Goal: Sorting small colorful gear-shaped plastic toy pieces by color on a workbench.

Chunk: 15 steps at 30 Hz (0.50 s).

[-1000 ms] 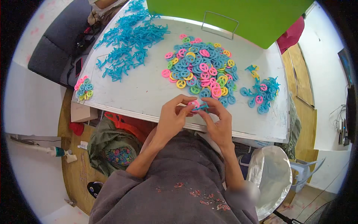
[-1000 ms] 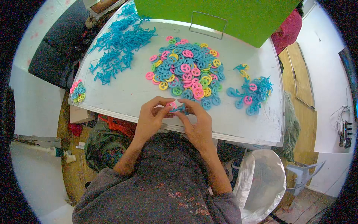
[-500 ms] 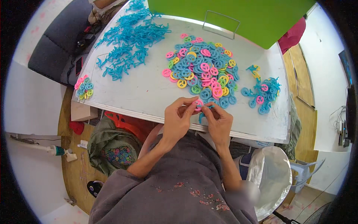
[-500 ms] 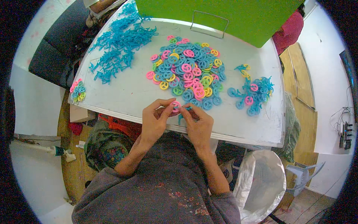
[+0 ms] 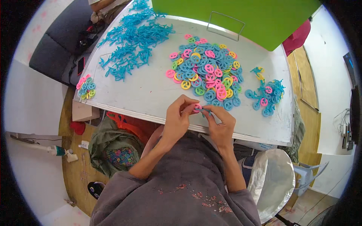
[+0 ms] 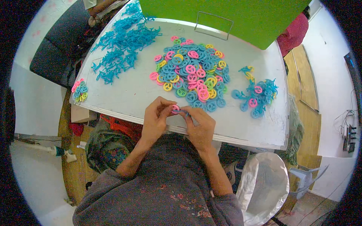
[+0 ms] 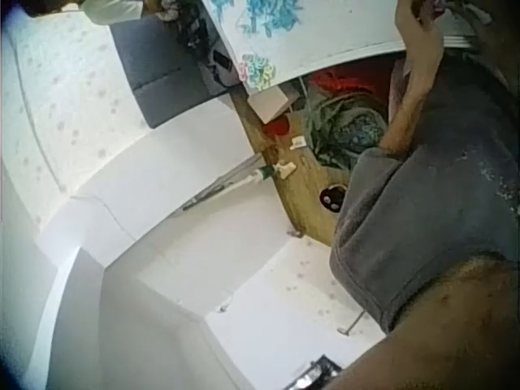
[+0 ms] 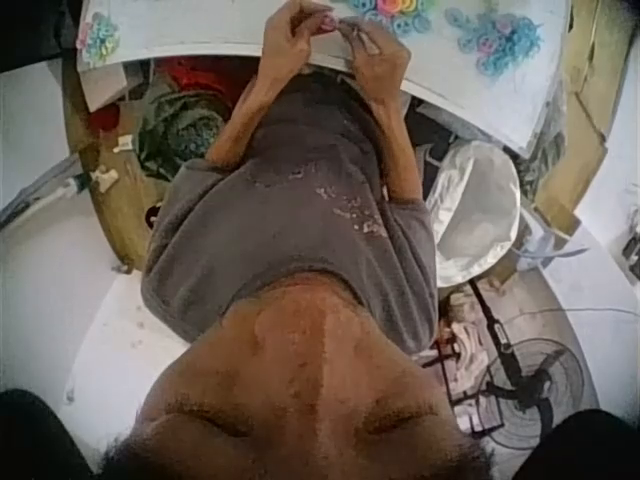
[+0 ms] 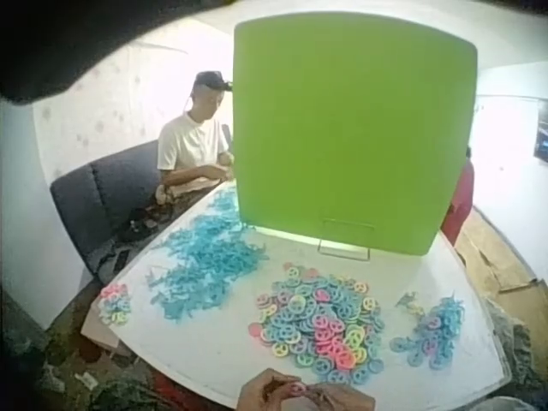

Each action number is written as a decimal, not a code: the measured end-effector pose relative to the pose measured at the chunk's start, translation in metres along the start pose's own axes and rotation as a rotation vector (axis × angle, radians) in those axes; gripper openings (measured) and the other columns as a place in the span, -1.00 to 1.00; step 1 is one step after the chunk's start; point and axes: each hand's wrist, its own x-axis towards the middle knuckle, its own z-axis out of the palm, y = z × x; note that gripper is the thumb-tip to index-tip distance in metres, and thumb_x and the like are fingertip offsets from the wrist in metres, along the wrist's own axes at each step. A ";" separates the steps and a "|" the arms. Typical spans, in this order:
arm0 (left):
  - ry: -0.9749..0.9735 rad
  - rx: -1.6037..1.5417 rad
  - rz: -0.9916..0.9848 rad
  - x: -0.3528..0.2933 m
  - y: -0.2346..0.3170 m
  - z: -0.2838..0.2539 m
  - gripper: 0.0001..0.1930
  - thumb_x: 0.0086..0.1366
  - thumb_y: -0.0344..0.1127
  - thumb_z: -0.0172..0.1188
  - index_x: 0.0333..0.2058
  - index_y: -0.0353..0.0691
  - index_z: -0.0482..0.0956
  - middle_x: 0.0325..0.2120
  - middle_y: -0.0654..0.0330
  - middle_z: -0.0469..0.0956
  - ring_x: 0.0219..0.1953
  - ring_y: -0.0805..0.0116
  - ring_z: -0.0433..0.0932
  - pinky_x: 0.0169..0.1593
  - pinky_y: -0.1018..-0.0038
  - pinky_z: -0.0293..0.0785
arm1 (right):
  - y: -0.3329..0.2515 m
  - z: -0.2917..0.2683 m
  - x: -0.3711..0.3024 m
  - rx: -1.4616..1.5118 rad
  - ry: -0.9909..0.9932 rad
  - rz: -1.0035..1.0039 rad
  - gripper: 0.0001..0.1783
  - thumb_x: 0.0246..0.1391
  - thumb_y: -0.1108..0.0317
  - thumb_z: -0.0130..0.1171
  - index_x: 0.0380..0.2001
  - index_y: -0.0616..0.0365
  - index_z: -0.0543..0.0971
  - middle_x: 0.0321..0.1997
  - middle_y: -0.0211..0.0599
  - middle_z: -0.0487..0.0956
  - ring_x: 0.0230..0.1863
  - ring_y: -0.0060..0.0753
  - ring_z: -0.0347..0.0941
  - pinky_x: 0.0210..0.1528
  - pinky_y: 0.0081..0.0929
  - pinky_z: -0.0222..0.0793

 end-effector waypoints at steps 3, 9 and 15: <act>-0.038 0.073 -0.061 0.003 0.001 -0.007 -0.88 0.34 -0.53 -0.02 -0.21 -0.39 0.47 -0.32 0.17 0.54 -0.22 0.46 0.52 -0.12 0.50 0.51 | -0.005 -0.013 0.001 0.212 -0.225 0.196 -0.77 -0.02 0.68 0.15 -0.26 0.26 0.63 -0.22 -0.27 0.60 -0.29 -0.42 0.54 -0.16 -0.53 0.45; -0.206 -0.214 -0.302 0.003 0.001 -0.001 -0.83 0.35 -0.42 0.02 -0.13 -0.28 0.50 -0.32 0.25 0.55 -0.27 0.55 0.48 -0.20 0.58 0.44 | -0.002 -0.020 0.002 0.406 -0.420 0.224 -0.70 -0.07 0.60 0.24 -0.20 0.15 0.62 -0.16 -0.22 0.46 -0.17 -0.32 0.49 -0.17 -0.49 0.42; 0.206 0.677 0.223 0.036 -0.002 -0.033 -0.79 0.24 -0.41 0.13 -0.14 -0.23 0.54 -0.35 0.07 0.52 -0.37 0.29 0.50 -0.32 0.45 0.42 | 0.004 -0.020 0.005 0.040 -0.213 -0.147 -0.74 -0.10 0.68 0.22 -0.27 0.24 0.56 -0.12 -0.30 0.48 -0.09 -0.43 0.42 -0.10 -0.54 0.36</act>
